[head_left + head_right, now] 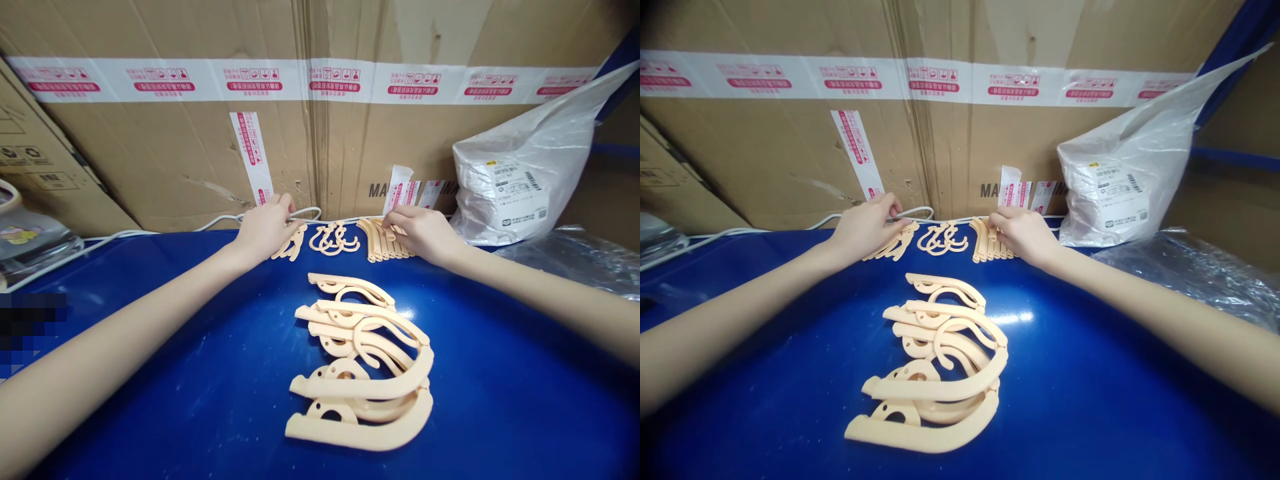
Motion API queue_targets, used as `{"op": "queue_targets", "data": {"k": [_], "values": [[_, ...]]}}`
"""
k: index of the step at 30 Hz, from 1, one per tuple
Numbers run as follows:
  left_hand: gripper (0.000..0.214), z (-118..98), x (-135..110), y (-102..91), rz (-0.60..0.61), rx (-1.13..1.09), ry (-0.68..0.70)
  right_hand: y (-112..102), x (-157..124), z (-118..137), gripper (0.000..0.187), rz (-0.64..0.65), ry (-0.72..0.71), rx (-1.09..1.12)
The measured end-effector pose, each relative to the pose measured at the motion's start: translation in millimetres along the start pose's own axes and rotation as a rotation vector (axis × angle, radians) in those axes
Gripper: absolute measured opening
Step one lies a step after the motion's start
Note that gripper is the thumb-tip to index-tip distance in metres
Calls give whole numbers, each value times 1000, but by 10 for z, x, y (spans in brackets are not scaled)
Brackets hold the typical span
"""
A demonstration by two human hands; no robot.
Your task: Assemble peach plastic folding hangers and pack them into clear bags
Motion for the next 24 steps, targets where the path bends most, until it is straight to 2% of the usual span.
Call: {"op": "queue_targets", "data": {"k": [2, 5, 8, 10, 13, 19, 21, 24], "values": [[29, -153, -74, 2, 81, -48, 60, 40, -21, -6, 21, 14, -27, 29], [35, -338, -201, 56, 335, -155, 150, 89, -41, -18, 21, 22, -62, 71], [47, -424, -311, 112, 583, -227, 184, 126, -41, -25, 21, 25, -97, 107], [55, -441, -339, 129, 674, -249, 176, 146, -33, -26, 22, 31, -122, 130], [58, -456, -323, 141, 744, -271, 156, 177, -23, -33, 25, 44, -154, 161], [50, -464, -283, 169, 825, -321, 124, 217, -23, -69, 27, 60, -171, 196], [46, -465, -279, 169, 811, -334, 116, 207, -21, -72, 28, 63, -167, 195], [45, -505, -236, 182, 699, -357, 119, 177, -5, -64, 29, 64, -162, 190]]}}
Point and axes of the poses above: each hand's wrist, its own x-axis towards the middle knuckle, its own y-axis out of the palm, z = x × y, the point moved 4 cm from there along x, towards the middle knuckle, and after that the axes turned 8 degrees about -x, right-handed, at the moved point
